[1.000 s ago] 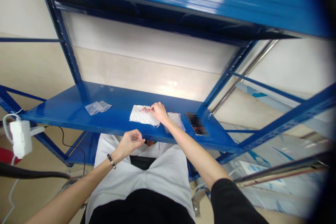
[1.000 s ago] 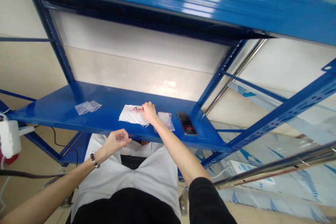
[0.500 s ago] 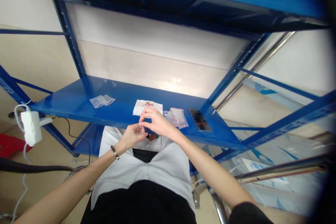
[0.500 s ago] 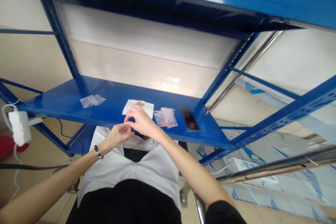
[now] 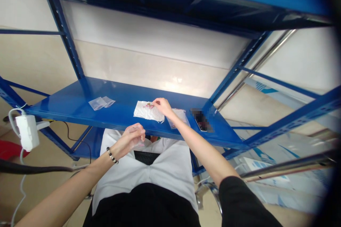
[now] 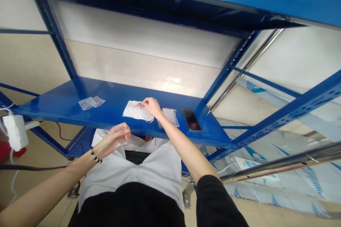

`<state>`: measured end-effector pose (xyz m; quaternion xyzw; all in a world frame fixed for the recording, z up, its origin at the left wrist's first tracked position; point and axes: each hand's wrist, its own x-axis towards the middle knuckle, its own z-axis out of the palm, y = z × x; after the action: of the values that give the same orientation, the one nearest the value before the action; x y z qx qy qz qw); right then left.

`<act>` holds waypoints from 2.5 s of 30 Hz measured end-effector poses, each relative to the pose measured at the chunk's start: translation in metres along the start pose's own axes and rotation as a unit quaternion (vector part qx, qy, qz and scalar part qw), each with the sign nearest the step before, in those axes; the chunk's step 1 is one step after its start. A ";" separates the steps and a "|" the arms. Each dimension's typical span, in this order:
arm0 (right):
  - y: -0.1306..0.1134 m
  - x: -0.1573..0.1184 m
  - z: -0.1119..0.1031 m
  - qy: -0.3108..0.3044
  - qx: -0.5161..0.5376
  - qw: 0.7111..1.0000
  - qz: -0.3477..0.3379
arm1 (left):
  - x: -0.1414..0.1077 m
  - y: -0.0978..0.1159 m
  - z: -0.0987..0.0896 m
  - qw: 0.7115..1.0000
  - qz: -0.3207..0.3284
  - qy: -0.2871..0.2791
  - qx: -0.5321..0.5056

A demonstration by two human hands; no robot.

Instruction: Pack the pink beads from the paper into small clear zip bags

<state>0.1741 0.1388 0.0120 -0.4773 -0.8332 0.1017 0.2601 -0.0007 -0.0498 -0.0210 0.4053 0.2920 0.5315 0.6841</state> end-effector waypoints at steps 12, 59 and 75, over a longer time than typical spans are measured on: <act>0.008 0.004 0.015 -0.018 -0.048 0.999 -0.006 | 0.003 0.005 -0.007 0.998 -0.018 -0.019 -0.059; -0.049 -0.004 0.000 -0.033 -0.050 0.998 -0.032 | -0.007 0.011 -0.003 0.974 -0.139 -0.172 0.046; -0.111 -0.094 -0.037 -0.206 0.176 0.949 -0.159 | -0.006 0.010 -0.007 0.973 -0.114 -0.188 0.067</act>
<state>0.1502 -0.0019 0.0582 -0.2536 -0.9026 0.3004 0.1752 -0.0133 -0.0528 -0.0158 0.5070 0.2375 0.3431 0.7542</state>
